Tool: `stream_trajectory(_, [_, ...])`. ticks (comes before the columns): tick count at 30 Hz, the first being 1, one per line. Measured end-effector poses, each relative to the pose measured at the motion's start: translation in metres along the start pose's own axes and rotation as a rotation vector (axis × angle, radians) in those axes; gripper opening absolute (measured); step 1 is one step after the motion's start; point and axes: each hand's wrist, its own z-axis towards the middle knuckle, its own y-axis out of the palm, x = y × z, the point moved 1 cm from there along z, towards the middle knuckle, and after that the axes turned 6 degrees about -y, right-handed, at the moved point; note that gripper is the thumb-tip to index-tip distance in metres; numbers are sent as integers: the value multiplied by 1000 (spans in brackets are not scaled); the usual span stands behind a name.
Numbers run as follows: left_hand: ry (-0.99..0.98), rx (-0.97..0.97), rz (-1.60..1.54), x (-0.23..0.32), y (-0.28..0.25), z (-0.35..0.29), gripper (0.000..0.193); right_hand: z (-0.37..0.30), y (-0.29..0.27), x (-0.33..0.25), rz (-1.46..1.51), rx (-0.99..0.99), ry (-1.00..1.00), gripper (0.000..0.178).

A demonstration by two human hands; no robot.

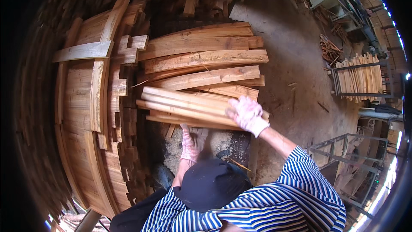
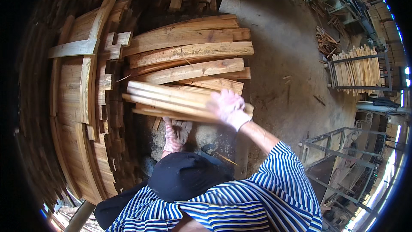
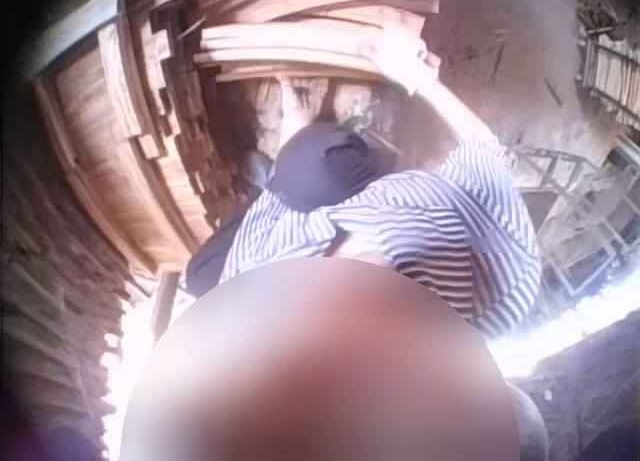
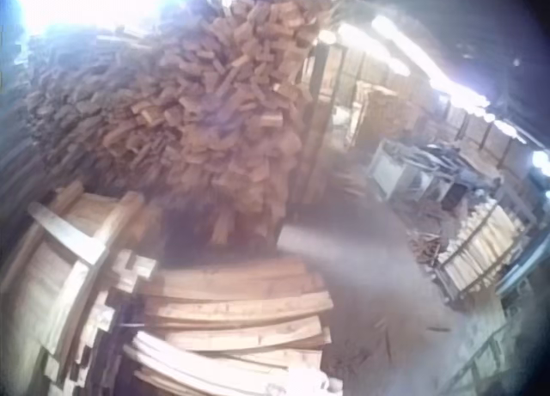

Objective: The person repeatedly picks up small wooden planks from a large pile and stacks them neatly on a wooden pallet. The worker wears gloves and handles the planks one by one or in small groups, arranging them into a growing stack.

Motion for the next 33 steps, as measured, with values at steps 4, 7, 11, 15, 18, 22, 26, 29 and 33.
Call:
stream_trajectory(4, [-12, -4, 333, -5, -15, -24, 81, -27, 18, -14, 37, -68, -109, 55])
stream_trajectory(7, [24, 63, 209, -7, -9, -25, 77, -7, -4, -24, 234, -149, -246, 60])
stream_trajectory(11, [26, 87, 164, -13, 4, -21, 73, 44, 47, -24, 539, -151, -266, 83])
stream_trajectory(15, [-63, 91, 300, -8, 12, -48, 68, 33, 56, -32, 716, -512, -514, 80])
stream_trajectory(18, [-198, 96, 424, -8, 32, -71, 64, 31, 93, -21, 940, -555, -270, 81])
stream_trajectory(22, [-285, 105, 579, -11, 61, -82, 60, 38, 132, 11, 1161, -506, -339, 79])
stream_trajectory(26, [-223, 84, 436, -38, 51, -106, 64, -9, 54, -17, 1377, -743, -391, 126])
stream_trajectory(29, [59, 5, 671, -54, 56, -87, 67, -37, 33, -16, 1423, -514, -428, 133])
stream_trajectory(33, [310, 52, 810, -44, 90, -44, 77, -12, 2, 3, 1507, -367, -347, 117])
